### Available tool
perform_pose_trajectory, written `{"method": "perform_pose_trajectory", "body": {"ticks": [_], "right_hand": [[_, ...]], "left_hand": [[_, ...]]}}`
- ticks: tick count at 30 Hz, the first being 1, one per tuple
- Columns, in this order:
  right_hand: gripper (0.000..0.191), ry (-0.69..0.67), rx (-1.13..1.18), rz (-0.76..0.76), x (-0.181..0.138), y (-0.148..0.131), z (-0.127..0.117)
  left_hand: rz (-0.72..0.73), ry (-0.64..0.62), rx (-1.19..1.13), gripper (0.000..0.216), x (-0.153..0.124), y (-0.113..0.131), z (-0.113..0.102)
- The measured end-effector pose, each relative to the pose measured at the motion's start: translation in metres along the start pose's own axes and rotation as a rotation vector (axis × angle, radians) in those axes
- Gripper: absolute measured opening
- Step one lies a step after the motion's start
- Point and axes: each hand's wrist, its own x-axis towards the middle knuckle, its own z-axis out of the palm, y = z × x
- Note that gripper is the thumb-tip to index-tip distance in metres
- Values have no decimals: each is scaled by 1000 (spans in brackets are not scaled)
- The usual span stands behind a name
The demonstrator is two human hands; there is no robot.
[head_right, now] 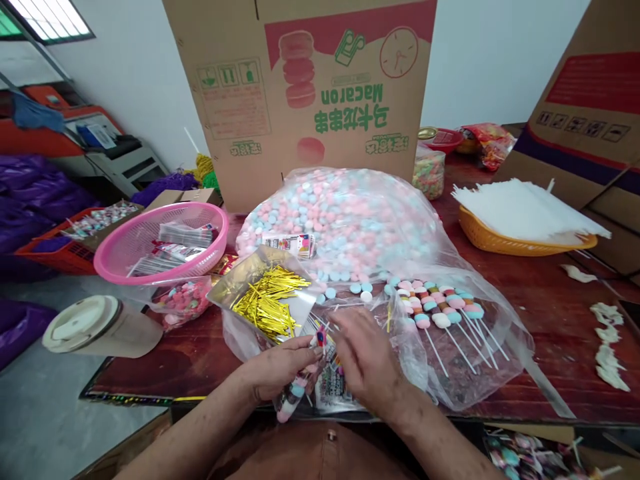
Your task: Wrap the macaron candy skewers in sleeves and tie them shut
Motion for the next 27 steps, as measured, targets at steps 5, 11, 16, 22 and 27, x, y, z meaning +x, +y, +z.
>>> {"method": "perform_pose_trajectory", "body": {"ticks": [5,11,16,22,27], "right_hand": [[32,-359,-419,-609,-5,7,-1],[19,-384,-432,-510,-5,-4,8],[23,-770,218,288,-2,-19,22],[27,-1022,931,784,24,-24,36],[25,-471,-58,397,45,-17,72]], "left_hand": [[-8,-118,225,26,0,-4,-5],[103,-188,777,24,-18,9,-20],[535,111,1624,11,-36,0,-16],[815,461,1614,15,-60,-39,-36],[486,868,594,20,-67,-45,-54]]}}
